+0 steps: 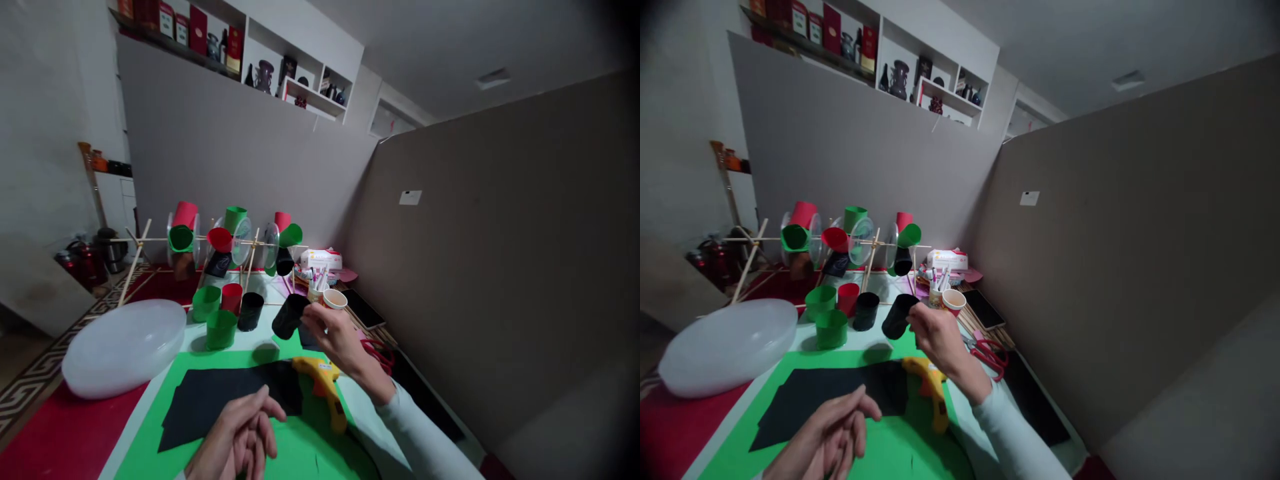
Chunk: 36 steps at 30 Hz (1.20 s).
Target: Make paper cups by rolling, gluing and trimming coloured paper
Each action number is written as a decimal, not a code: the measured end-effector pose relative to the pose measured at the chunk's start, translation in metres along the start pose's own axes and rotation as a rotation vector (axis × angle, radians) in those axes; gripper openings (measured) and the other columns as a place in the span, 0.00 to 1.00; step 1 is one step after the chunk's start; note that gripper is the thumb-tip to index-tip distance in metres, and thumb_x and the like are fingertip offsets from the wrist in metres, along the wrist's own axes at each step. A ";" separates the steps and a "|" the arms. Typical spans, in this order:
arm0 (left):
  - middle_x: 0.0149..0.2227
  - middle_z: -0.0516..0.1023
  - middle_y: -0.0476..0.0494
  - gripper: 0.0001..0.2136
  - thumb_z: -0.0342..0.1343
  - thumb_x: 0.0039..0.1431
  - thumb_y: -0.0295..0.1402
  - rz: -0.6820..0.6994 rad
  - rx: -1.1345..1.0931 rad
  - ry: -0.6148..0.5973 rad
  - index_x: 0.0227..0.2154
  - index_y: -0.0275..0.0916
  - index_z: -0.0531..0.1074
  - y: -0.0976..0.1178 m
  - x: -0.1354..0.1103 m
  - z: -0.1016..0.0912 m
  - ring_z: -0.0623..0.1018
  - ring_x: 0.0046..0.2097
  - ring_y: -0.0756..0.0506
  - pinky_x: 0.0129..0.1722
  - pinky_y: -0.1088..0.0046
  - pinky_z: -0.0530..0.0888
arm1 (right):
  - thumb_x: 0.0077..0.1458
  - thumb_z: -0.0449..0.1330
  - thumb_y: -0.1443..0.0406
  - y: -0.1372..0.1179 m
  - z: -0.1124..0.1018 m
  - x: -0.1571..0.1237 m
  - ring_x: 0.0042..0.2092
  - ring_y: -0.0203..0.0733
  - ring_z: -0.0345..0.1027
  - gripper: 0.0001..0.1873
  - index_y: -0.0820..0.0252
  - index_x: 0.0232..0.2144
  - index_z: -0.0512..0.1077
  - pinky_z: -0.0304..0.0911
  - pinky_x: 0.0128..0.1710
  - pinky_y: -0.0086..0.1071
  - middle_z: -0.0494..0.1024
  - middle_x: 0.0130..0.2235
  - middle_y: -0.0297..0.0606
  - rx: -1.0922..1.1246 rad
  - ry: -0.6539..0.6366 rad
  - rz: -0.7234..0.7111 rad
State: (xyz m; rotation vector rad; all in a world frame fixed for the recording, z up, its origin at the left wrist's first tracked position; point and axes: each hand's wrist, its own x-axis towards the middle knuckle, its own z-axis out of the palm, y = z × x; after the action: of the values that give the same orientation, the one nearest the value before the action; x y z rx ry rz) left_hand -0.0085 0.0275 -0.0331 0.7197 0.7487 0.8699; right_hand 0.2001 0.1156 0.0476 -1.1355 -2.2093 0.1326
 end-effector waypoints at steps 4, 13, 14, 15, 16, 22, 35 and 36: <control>0.12 0.71 0.49 0.23 0.63 0.54 0.53 -0.015 0.041 -0.047 0.23 0.35 0.77 -0.007 -0.002 0.003 0.60 0.09 0.57 0.09 0.85 0.54 | 0.68 0.62 0.60 0.013 0.016 0.039 0.47 0.46 0.76 0.16 0.61 0.54 0.72 0.75 0.46 0.44 0.77 0.53 0.43 -0.134 -0.132 0.128; 0.12 0.69 0.51 0.21 0.62 0.56 0.52 -0.017 0.114 -0.128 0.26 0.35 0.78 -0.009 -0.003 0.000 0.57 0.11 0.58 0.11 0.81 0.46 | 0.68 0.62 0.60 0.020 0.053 0.079 0.51 0.49 0.75 0.18 0.60 0.56 0.71 0.74 0.49 0.47 0.75 0.55 0.44 -0.340 -0.279 0.247; 0.12 0.68 0.52 0.21 0.62 0.56 0.52 -0.018 0.117 -0.130 0.26 0.35 0.78 -0.009 -0.003 0.000 0.57 0.11 0.58 0.11 0.81 0.45 | 0.68 0.62 0.60 0.021 0.056 0.079 0.51 0.49 0.75 0.18 0.60 0.56 0.71 0.74 0.49 0.47 0.75 0.55 0.44 -0.350 -0.288 0.251; 0.12 0.68 0.52 0.21 0.61 0.56 0.52 -0.021 0.118 -0.131 0.26 0.35 0.78 -0.010 -0.002 0.000 0.57 0.11 0.57 0.11 0.80 0.45 | 0.68 0.62 0.60 0.022 0.058 0.079 0.51 0.49 0.75 0.18 0.60 0.56 0.71 0.74 0.49 0.47 0.75 0.55 0.44 -0.357 -0.295 0.255; 0.12 0.67 0.52 0.21 0.61 0.56 0.53 -0.025 0.118 -0.129 0.26 0.36 0.77 -0.010 -0.001 0.000 0.57 0.11 0.57 0.11 0.80 0.45 | 0.68 0.62 0.60 0.023 0.059 0.079 0.51 0.49 0.75 0.18 0.60 0.56 0.71 0.74 0.49 0.47 0.75 0.55 0.44 -0.363 -0.300 0.257; 0.12 0.66 0.53 0.22 0.60 0.55 0.53 -0.003 0.149 -0.108 0.26 0.36 0.77 -0.011 0.000 0.001 0.56 0.12 0.57 0.13 0.80 0.47 | 0.68 0.62 0.60 0.024 0.048 0.073 0.50 0.49 0.75 0.18 0.60 0.56 0.71 0.74 0.48 0.47 0.75 0.55 0.44 -0.348 -0.274 0.239; 0.07 0.51 0.60 0.26 0.60 0.53 0.57 -0.033 0.328 -0.146 0.19 0.37 0.76 -0.006 -0.008 0.003 0.46 0.11 0.56 0.14 0.73 0.42 | 0.69 0.60 0.61 0.002 0.031 -0.026 0.39 0.41 0.76 0.11 0.63 0.48 0.74 0.74 0.40 0.38 0.79 0.43 0.39 -0.130 -0.244 -0.045; 0.07 0.50 0.61 0.25 0.60 0.54 0.56 -0.048 0.343 -0.143 0.19 0.37 0.76 -0.007 -0.009 0.001 0.45 0.12 0.56 0.14 0.72 0.42 | 0.70 0.58 0.62 -0.003 0.031 -0.032 0.36 0.39 0.75 0.09 0.63 0.45 0.74 0.73 0.37 0.35 0.79 0.39 0.37 -0.111 -0.224 -0.091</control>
State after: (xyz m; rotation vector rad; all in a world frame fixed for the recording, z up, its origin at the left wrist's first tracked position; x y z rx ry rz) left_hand -0.0091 0.0166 -0.0354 1.0522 0.7915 0.6443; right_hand 0.1935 0.0949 0.0085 -1.1235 -2.4888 0.1040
